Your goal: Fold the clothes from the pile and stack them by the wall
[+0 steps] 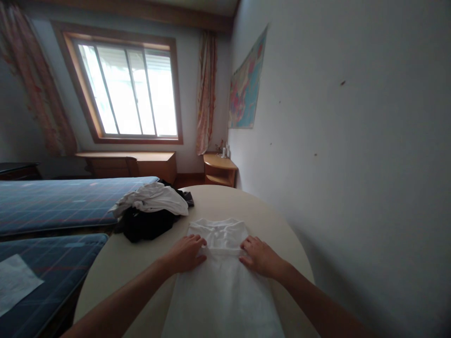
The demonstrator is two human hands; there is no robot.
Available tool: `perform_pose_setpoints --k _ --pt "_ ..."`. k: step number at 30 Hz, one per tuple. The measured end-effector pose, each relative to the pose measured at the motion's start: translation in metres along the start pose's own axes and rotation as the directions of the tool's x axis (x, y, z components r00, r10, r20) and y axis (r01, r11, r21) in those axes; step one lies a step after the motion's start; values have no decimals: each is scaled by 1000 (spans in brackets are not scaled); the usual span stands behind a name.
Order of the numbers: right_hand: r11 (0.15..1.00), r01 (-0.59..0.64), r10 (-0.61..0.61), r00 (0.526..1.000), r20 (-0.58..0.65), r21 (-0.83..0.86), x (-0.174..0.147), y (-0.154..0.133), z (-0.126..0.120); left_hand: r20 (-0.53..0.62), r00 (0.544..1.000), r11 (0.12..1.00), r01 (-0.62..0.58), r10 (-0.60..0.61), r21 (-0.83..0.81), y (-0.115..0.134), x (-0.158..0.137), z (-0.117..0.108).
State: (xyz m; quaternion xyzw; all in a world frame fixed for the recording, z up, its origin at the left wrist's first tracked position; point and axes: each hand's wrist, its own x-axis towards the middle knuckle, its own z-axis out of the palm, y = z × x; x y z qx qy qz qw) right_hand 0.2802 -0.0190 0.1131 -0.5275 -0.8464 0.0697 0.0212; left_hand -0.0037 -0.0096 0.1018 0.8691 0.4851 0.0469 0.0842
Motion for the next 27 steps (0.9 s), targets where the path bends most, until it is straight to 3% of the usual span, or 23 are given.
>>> perform_pose_setpoints --k 10,14,18,22,24,27 --pt "985 -7 -7 997 83 172 9 5 -2 41 999 987 -11 18 -159 -12 -3 -2" --pt "967 122 -146 985 93 224 15 12 -8 32 996 961 -76 88 -267 -22 -3 -14" --pt "931 230 -232 972 -26 283 34 24 -32 -69 989 942 -146 131 -302 -31 9 -48" --pt "930 236 -183 962 -204 282 68 40 -53 -196 978 948 -123 66 -295 -47 37 -72" --pt "934 200 -135 964 -228 295 87 48 -49 -223 975 956 -79 15 -283 -58 52 -67" --pt "938 107 -66 989 -133 329 108 59 -25 -163 985 960 9 -56 -279 -75 66 -40"
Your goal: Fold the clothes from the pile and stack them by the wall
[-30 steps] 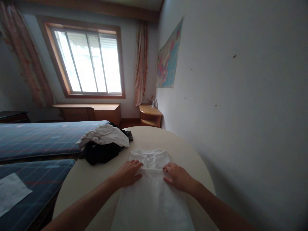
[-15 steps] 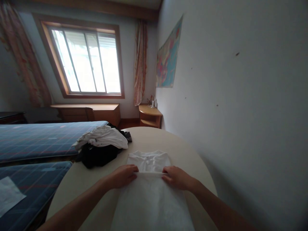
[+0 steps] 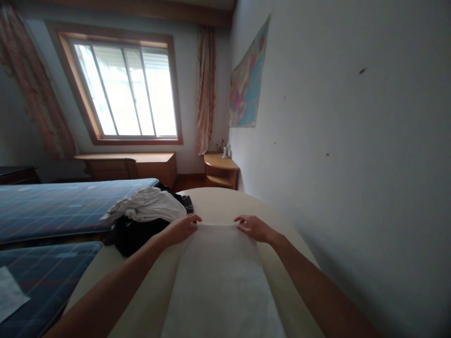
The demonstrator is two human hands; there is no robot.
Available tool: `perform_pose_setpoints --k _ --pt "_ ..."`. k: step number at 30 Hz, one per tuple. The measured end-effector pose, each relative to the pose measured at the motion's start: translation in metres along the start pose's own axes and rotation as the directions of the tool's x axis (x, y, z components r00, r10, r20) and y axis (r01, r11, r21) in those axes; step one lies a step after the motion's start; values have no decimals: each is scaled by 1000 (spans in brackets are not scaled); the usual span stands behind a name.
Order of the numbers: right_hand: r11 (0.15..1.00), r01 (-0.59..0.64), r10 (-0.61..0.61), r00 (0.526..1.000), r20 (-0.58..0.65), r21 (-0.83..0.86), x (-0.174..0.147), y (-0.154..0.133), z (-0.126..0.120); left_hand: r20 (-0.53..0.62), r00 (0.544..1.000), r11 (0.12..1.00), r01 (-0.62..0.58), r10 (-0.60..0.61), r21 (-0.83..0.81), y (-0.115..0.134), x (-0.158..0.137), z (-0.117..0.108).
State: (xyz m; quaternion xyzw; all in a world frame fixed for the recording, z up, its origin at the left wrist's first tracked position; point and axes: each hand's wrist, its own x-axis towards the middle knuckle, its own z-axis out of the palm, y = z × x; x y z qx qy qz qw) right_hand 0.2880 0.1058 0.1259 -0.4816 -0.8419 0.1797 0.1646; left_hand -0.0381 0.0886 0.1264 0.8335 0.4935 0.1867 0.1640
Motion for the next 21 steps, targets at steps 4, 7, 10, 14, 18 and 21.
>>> perform_pose_setpoints --k 4,7,10,14,18,21 --pt "997 -82 81 996 46 14 5 24 22 26 998 998 64 -63 -12 -24 1 28" --pt "993 -42 45 999 -23 109 6 34 21 -23 995 994 98 -99 -43 -33 6 31" --pt "985 -43 63 991 -121 168 11 38 18 -85 986 988 140 -145 -62 -39 13 31" --pt "988 -133 141 983 -116 76 18 37 30 -123 973 981 191 -195 -43 -45 17 40" --pt "983 -182 181 972 -147 6 18 23 42 -208 951 971 238 -230 13 -33 10 52" --pt "981 -180 159 960 -232 -71 10 -1 51 -286 941 974 213 -182 81 -7 -4 64"
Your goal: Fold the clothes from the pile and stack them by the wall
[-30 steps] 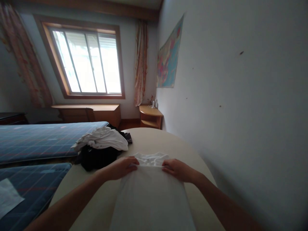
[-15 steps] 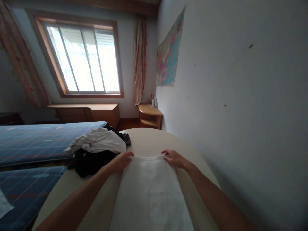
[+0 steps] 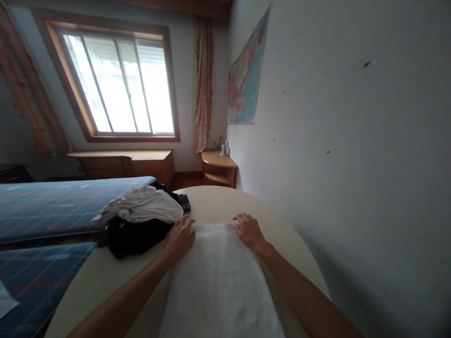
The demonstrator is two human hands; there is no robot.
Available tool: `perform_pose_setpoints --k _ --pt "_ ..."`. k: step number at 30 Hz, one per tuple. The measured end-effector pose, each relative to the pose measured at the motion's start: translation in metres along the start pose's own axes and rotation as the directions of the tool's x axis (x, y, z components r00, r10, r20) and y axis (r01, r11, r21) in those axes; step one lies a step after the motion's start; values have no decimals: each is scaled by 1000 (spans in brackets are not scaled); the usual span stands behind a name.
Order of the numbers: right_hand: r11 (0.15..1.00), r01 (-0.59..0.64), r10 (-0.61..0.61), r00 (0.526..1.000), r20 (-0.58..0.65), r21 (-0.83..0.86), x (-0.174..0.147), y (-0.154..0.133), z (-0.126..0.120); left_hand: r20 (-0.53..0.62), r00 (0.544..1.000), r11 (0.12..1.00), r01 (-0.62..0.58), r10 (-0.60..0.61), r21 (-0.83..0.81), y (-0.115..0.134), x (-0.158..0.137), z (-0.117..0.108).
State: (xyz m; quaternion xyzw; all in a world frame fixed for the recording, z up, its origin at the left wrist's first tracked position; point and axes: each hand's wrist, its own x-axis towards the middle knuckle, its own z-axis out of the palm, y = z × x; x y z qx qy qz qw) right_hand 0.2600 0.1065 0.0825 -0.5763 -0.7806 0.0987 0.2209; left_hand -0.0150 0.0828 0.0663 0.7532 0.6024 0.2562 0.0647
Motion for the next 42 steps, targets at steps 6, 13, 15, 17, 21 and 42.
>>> perform_pose_setpoints --k 6,13,15,17,21,42 --pt "964 263 -251 945 212 -31 -36 -30 16 169 959 962 -247 226 118 31 -37 18" --pt "980 116 -84 977 196 -161 -58 -47 13 181 981 969 -113 73 219 44 -50 16" --pt "981 152 -124 971 207 -125 -77 -60 16 186 976 966 -155 117 205 49 -65 16" --pt "987 144 -121 962 245 -76 -96 -69 21 219 966 967 -177 135 182 52 -78 17" --pt "993 106 -90 957 277 -45 -109 -69 30 261 958 975 -163 119 154 51 -79 20" --pt "880 472 -467 840 276 54 -170 -71 14 154 891 851 -453 427 265 31 -179 7"
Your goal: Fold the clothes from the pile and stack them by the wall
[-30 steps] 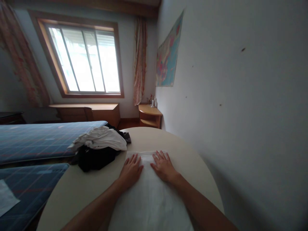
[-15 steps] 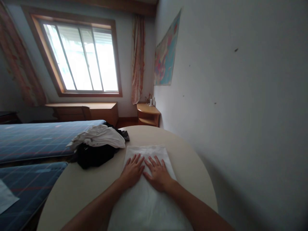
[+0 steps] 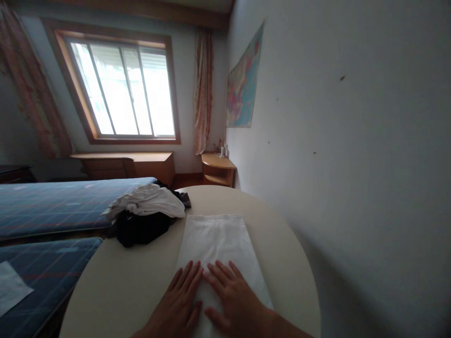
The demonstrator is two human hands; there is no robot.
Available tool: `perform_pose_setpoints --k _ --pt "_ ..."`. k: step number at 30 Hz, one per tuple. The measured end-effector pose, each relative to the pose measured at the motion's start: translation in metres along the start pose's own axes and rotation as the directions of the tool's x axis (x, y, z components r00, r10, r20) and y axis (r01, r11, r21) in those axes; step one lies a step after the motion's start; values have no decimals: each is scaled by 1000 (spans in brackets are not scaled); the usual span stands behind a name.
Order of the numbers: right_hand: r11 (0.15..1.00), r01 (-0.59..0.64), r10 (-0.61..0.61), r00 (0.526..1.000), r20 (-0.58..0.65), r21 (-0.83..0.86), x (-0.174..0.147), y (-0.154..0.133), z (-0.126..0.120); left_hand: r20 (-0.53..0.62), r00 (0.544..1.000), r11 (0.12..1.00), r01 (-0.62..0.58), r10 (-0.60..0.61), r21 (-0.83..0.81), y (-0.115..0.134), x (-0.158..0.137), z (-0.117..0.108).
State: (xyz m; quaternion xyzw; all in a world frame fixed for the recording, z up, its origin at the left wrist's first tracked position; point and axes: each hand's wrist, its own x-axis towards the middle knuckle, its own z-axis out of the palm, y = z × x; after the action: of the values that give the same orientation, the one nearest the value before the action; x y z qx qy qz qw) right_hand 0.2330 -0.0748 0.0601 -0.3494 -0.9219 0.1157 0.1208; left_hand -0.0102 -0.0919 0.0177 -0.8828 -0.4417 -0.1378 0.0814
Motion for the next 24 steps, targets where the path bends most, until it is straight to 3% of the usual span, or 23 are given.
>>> perform_pose_setpoints --k 2,6,10,13,16,18,21,24 --pt "995 101 -101 994 29 -19 -15 2 7 -63 998 997 -15 20 72 -4 -5 7" --pt "966 150 -165 985 -53 -211 -31 18 27 -96 994 993 -32 43 115 -2 -10 13" --pt "896 180 -272 945 -179 -407 -42 23 52 31 999 1000 -10 10 13 11 -11 -5" --pt "882 205 -314 927 -204 -425 -50 17 61 164 978 984 149 -131 -102 23 1 -34" --pt "920 235 -283 952 -115 -313 -49 7 45 224 944 945 282 -243 -163 25 24 -55" --pt "965 183 -196 979 -53 -187 -39 1 23 180 954 944 273 -240 -187 17 43 -55" --pt "999 -2 1 1000 -30 -43 -12 3 -13 86 982 964 180 -166 -195 -5 70 -38" --pt "997 -77 78 997 17 -18 22 23 -32 83 984 973 168 -156 -156 -28 94 -16"
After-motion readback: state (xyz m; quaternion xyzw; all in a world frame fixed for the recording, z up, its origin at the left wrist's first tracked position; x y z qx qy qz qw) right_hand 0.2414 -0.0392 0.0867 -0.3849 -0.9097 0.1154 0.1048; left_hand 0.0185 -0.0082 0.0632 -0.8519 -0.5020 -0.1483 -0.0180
